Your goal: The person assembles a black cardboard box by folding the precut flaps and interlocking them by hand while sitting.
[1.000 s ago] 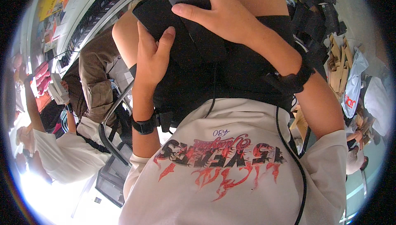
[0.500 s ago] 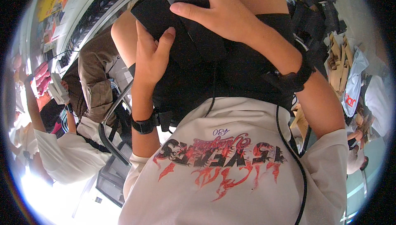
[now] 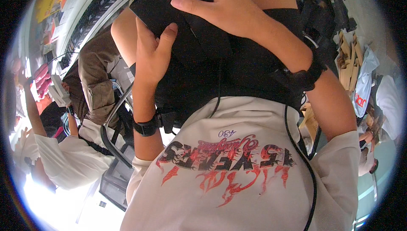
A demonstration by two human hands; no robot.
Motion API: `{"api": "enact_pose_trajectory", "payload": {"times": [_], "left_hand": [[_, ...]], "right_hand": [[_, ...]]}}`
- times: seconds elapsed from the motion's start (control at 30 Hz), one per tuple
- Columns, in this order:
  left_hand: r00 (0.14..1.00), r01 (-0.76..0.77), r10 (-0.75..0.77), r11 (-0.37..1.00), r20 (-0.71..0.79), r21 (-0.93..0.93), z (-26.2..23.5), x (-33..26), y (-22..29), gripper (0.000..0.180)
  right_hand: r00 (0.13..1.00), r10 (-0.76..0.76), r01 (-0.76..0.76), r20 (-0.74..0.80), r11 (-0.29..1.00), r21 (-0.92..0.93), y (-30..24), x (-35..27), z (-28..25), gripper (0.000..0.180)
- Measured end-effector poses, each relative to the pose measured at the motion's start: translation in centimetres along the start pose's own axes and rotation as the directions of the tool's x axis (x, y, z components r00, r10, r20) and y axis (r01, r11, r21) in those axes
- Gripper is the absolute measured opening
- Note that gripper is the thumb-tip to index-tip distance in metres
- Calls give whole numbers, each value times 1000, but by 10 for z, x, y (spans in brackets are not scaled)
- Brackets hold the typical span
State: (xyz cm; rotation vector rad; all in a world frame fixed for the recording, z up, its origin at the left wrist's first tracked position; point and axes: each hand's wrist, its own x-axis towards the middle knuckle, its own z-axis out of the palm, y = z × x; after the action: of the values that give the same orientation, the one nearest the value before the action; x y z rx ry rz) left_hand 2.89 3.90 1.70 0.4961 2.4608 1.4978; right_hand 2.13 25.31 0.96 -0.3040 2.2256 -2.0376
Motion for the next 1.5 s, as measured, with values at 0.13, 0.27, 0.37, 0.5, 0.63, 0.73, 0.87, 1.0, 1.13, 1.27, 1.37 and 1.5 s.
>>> {"api": "enact_pose_trajectory", "payload": {"times": [0.13, 0.27, 0.37, 0.5, 0.63, 0.73, 0.87, 1.0, 1.13, 1.27, 1.37, 1.5], "left_hand": [[1000, 16, -16, 1000, 3, 18, -1, 0, 4, 61], [1000, -8, 8, 1000, -2, 24, 0, 0, -2, 61], [1000, -9, 9, 999, -6, 42, 0, 0, -4, 62], [1000, 6, -6, 998, -3, 64, 1, 1, -1, 62], [993, 116, -117, 989, 4, 92, 0, -1, 3, 62], [992, 122, -123, 987, 6, 103, -1, -1, 6, 64], [995, 101, -101, 994, 1, 35, 2, -1, 2, 74], [995, 97, -97, 995, 2, 17, -1, -1, 3, 78], [995, 102, -101, 994, 16, -46, 0, 0, 10, 76], [994, 105, -105, 994, 22, 15, -2, 1, 8, 74], [994, 108, -109, 994, 21, 18, -2, 0, 7, 73], [994, 105, -106, 994, 16, 32, -1, 1, 10, 73]], "right_hand": [[999, 35, -35, -23, 999, 4, -7, -2, 1, 60], [999, -1, 0, -50, 1000, -5, 3, -3, 4, 58], [998, 38, -38, -41, 999, 9, -10, -3, 4, 60], [999, 12, -11, -53, 1000, 19, 5, -4, 3, 62], [997, 37, -37, -66, 999, -1, 2, -4, 3, 64], [999, -8, 8, -50, 1000, 3, 2, -4, 2, 65], [997, 24, -26, -75, 999, -31, 3, -4, 1, 61], [989, 127, -126, -81, 992, 20, -18, -2, 2, 53], [996, 47, -43, -72, 998, 56, 3, -2, 2, 51], [996, 24, -20, -80, 998, 57, 3, -2, 5, 52], [997, 41, -36, -60, 997, 70, 1, -1, 3, 53], [998, 41, -39, -41, 997, 61, 2, -1, 2, 55]]}}
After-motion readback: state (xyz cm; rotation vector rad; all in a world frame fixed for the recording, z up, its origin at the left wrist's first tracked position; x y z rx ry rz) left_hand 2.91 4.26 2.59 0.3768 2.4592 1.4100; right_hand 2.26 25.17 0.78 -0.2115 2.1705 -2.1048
